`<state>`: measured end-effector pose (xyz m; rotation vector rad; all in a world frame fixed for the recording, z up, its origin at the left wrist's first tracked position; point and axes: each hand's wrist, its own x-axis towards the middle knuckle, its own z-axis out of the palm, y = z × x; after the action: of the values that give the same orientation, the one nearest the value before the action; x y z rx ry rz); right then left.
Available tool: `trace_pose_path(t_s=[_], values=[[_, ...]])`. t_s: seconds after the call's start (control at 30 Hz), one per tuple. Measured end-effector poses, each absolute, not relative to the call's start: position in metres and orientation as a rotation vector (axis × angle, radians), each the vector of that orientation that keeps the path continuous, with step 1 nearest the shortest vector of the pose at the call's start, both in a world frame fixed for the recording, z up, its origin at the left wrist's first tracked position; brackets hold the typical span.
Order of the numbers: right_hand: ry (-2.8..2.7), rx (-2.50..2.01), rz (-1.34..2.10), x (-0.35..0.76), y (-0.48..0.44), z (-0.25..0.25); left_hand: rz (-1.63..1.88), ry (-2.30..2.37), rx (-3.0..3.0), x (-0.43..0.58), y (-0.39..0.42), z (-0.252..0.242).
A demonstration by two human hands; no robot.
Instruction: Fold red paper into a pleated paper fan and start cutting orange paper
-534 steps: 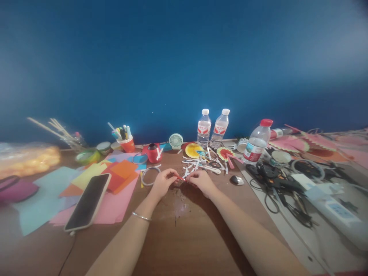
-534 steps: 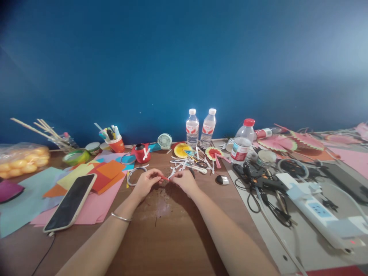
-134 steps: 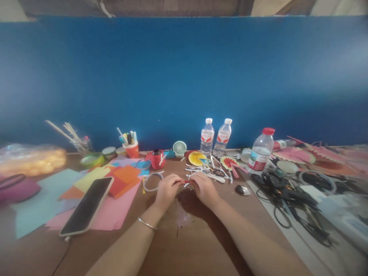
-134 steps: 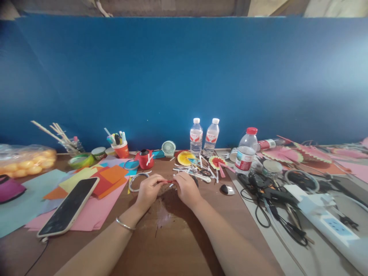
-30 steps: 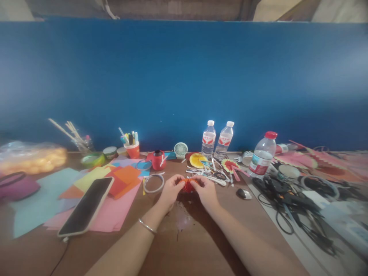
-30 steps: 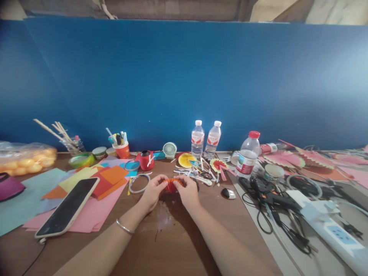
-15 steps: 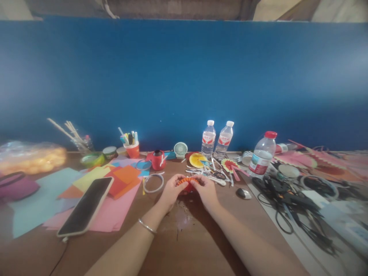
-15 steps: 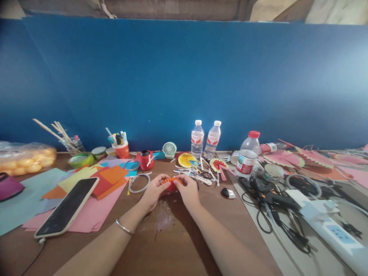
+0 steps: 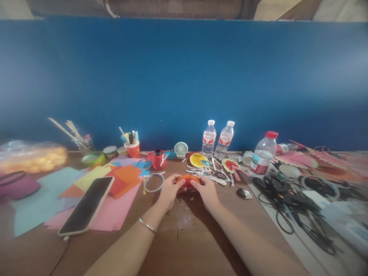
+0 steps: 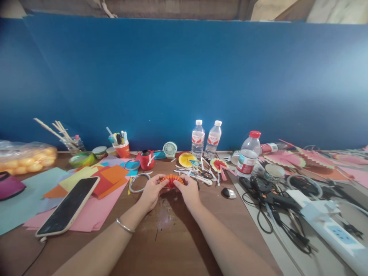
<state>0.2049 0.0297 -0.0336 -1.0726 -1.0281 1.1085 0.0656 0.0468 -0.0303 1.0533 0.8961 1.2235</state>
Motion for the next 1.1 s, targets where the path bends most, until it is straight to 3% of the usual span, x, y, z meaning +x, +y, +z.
trace_pose_path(t_s=[1.1], values=[[-1.133, -1.168, 1.098, 0.217, 0.037, -0.030, 1.356, 1.174, 1.341, 0.053, 0.060, -0.031]])
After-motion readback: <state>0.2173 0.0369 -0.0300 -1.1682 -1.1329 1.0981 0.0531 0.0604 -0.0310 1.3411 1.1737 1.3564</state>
